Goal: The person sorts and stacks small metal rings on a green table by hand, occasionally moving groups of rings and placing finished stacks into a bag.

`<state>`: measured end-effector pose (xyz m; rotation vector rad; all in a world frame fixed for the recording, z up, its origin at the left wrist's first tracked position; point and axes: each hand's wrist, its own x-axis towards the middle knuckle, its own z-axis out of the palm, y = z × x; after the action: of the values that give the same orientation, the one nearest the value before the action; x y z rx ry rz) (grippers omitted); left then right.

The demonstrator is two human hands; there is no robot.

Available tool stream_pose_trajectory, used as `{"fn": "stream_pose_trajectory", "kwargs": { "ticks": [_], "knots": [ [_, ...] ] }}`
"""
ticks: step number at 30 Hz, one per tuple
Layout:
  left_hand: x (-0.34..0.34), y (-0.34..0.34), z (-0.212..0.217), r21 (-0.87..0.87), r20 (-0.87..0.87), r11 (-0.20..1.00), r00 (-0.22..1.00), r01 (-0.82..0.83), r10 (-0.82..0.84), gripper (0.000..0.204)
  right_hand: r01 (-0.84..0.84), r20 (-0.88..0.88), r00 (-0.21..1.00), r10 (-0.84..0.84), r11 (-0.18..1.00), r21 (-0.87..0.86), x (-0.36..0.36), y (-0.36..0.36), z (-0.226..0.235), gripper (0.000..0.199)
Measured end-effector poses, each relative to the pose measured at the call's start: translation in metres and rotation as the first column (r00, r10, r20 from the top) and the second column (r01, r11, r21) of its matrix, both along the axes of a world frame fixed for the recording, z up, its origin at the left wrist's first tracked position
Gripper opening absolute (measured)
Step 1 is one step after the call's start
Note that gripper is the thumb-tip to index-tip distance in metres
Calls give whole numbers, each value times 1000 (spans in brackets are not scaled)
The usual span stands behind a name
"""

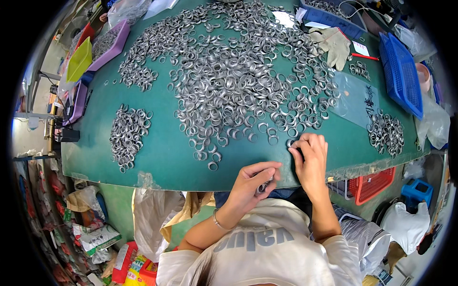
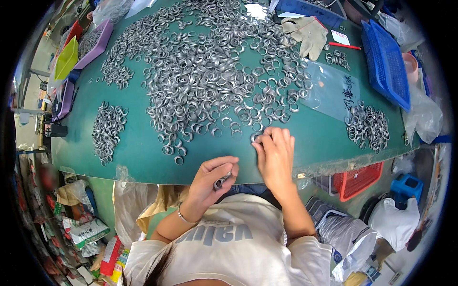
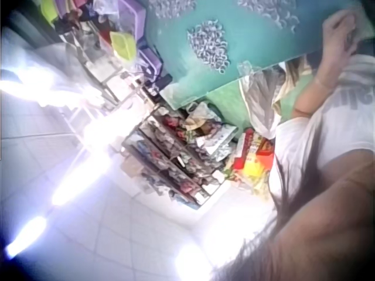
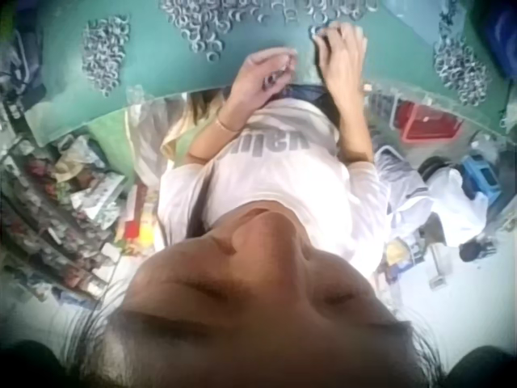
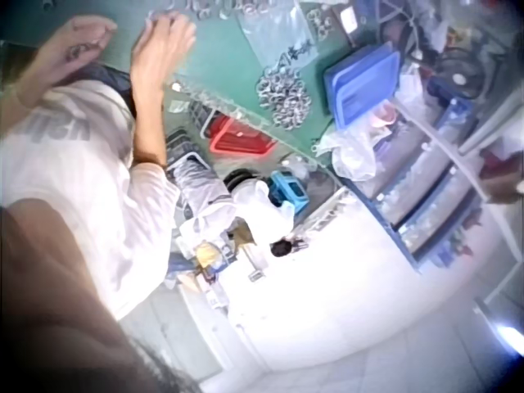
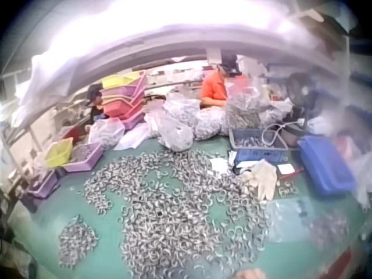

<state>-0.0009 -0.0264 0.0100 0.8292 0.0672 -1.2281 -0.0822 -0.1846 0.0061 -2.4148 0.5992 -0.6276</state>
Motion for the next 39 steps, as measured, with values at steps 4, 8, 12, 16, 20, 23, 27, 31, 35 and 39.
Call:
{"fn": "stream_pose_trajectory", "kwargs": {
  "ticks": [4,8,12,16,20,23,27,31,35,39],
  "knots": [
    [-3,-2,0,88,72,993,995,-76,70,25,-116,147,989,-2,604,789,-12,9,10,5],
    [-5,-10,7,71,402,994,915,-80,45,25,-238,234,971,52,99,966,-22,16,8,10],
    [1,-13,8,119,428,991,904,-57,0,21,-106,120,993,19,627,772,-18,21,12,6],
    [6,-5,1,31,77,998,995,-58,55,20,30,150,988,-46,994,107,6,-6,13,15],
    [5,-8,6,19,-28,999,999,-45,45,20,5,-92,996,-17,991,-134,11,-12,3,14],
    [4,-7,0,-9,-43,996,995,-91,91,21,-6,34,999,3,997,81,8,-10,-5,11],
    [2,-9,2,31,32,992,992,-123,122,24,-285,307,950,-53,246,926,-6,8,4,14],
    [1,-13,5,61,117,992,988,-109,101,29,-400,391,916,-85,-229,887,-8,12,4,22],
    [-1,-3,6,42,281,992,954,-118,101,28,-296,294,952,-86,-10,955,-4,28,9,16],
    [-4,-4,4,8,301,993,947,-120,112,26,-137,206,979,-5,731,668,-5,49,21,8]
  ]
}}
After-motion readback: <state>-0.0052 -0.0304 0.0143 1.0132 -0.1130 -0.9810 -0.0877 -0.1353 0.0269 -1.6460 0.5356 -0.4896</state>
